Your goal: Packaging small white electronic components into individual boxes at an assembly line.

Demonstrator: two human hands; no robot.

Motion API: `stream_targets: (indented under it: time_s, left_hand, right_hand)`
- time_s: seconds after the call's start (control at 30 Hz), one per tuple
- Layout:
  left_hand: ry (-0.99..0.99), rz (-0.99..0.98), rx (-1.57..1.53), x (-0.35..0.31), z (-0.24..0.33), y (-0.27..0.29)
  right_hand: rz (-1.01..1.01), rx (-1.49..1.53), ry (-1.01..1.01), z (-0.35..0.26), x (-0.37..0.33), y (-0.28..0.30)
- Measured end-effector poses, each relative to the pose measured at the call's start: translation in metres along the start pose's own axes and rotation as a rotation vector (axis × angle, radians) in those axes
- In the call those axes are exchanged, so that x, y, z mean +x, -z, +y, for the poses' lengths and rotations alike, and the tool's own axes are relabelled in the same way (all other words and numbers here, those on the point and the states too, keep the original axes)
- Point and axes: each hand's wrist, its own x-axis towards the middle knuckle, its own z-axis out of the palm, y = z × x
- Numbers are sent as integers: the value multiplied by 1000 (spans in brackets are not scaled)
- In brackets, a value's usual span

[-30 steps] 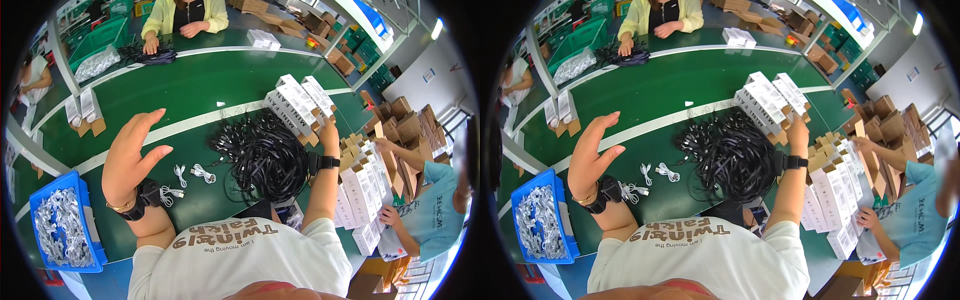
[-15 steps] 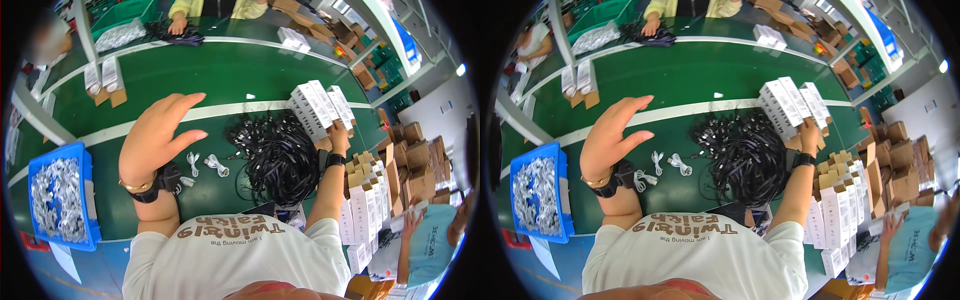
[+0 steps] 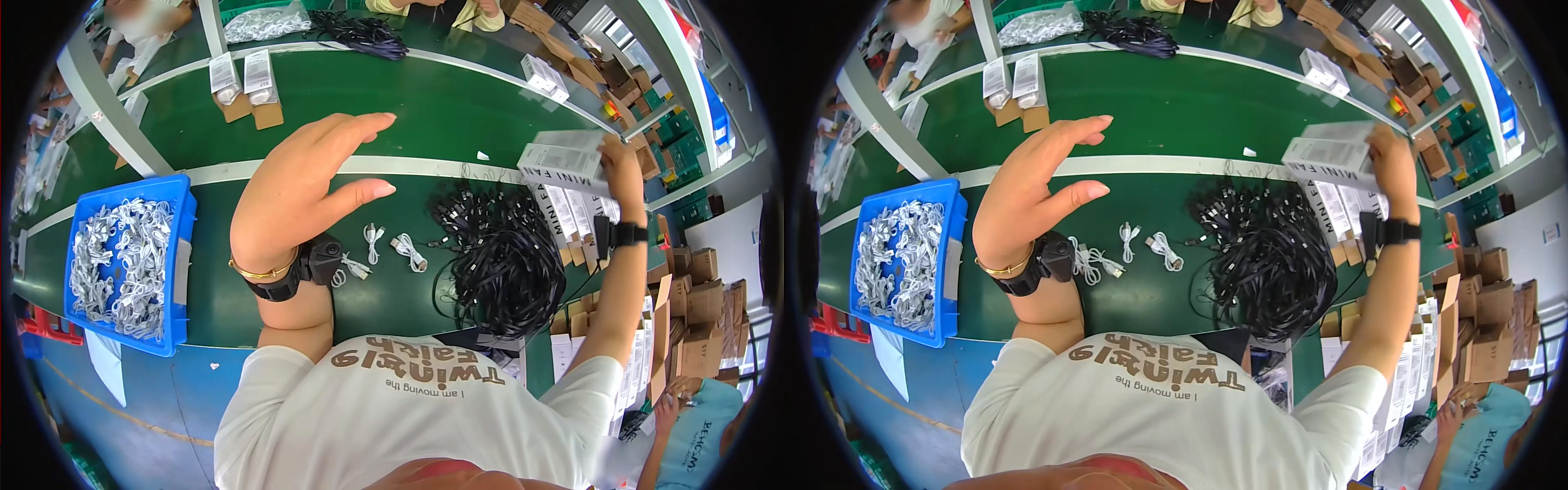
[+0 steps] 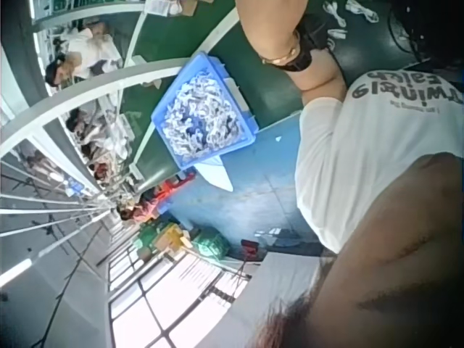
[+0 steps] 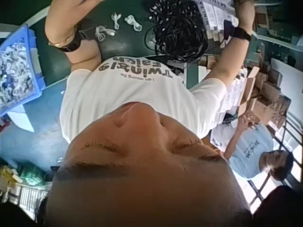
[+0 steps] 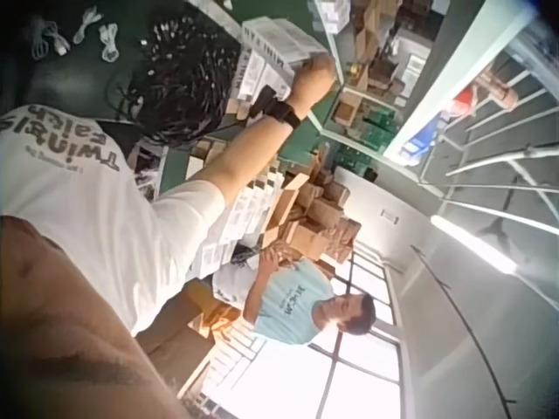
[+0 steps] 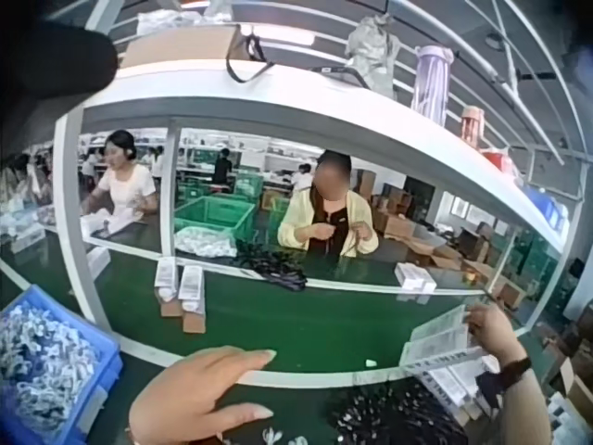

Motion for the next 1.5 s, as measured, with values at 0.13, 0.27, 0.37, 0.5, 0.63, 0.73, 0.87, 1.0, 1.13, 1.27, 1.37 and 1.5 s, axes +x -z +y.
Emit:
stream_targets:
  time_s: [0.13, 0.27, 0.37, 0.5, 0.63, 0.73, 0.87, 1.0, 1.13, 1.27, 1.37, 1.5]
  left_hand:
    - [-51, 87, 3, -7, 3, 6]
    - [-68, 134, 22, -10, 1, 10]
    - [-47, 123, 22, -14, -1, 15]
    - [-36, 81, 0, -16, -1, 20]
    - [-78, 85, -10, -15, -4, 19]
    - [-92, 79, -20, -13, -4, 17]
    - [-55, 7, -10, -9, 0, 16]
    - [-66, 1, -12, -8, 3, 14]
    - [-23, 33, 12, -10, -2, 10]
    - [-19, 63, 47, -14, 2, 10]
    - [-50, 13, 38, -6, 10, 5]
    - [-133, -133, 13, 10, 23, -13]
  right_hand:
    - [-36, 137, 332, -33, 71, 8]
    - [-3, 52, 699, -122, 123, 5]
    - [15, -95, 946, -186, 146, -12]
    - [-19, -116, 1109, -247, 150, -22]
    - [105, -15, 1191, -276, 140, -32]
    - [64, -84, 1098, -280, 130, -27]
    - [208, -20, 1040, -267, 116, -18]
    - [183, 63, 862, -255, 88, 12]
    - [297, 126, 607, -233, 52, 29]
    - [276, 319, 87, -191, -22, 33]
    - [122, 451, -436, -147, -105, -1]
    - [-53, 366, -615, -139, -168, -49]
